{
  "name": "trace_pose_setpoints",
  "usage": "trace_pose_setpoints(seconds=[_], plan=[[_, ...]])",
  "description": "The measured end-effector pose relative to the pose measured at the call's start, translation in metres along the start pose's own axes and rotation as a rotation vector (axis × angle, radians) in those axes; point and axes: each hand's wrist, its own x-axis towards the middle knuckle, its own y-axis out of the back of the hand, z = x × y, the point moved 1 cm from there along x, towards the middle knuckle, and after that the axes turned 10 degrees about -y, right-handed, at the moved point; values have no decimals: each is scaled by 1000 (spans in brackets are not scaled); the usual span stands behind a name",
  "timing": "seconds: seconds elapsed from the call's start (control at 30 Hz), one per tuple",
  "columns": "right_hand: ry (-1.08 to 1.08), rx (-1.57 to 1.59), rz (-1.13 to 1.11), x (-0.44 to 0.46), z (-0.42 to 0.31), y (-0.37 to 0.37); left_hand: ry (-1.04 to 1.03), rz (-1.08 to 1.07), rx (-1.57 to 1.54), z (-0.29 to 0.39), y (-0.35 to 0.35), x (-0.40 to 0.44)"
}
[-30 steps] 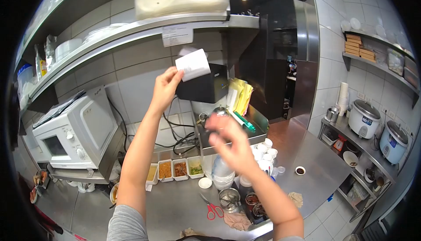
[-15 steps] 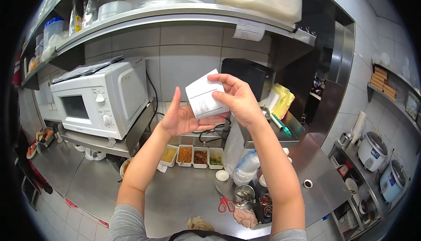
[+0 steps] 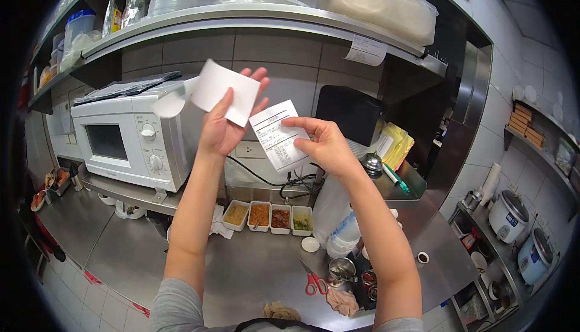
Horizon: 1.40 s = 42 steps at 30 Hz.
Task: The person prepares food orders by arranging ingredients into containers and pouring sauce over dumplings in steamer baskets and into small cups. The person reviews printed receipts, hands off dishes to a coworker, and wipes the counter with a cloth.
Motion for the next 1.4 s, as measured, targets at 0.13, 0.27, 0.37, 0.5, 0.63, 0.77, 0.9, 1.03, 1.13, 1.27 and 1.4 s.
trace_pose_setpoints(seconds=[0.13,0.27,0.37,0.5,0.63,0.77,0.9,1.03,1.13,1.27,1.4], plan=[[187,-68,167,32,-6,12,-83,-11,139,28,-9,-14],[424,-11,320,79,-35,27,-74,16,113,39,-10,-39],[458,35,311,94,-56,22,-63,55,74,45,-9,-54],[430,34,263,114,-55,25,-19,81,80,48,-7,-70],[337,64,255,117,-52,26,16,110,99,47,-1,-82],[297,9,282,121,-59,28,44,128,104,41,-2,-89],[310,2,303,129,-79,23,91,132,118,31,-6,-97],[331,-190,296,126,-80,22,105,149,98,26,-11,-106],[585,-789,662,80,-64,-4,4,210,366,25,-16,-115],[410,-869,-49,-32,-17,-92,-160,194,928,15,-13,-132],[469,-541,-25,-67,51,-128,-178,120,1006,-4,-17,-164]])
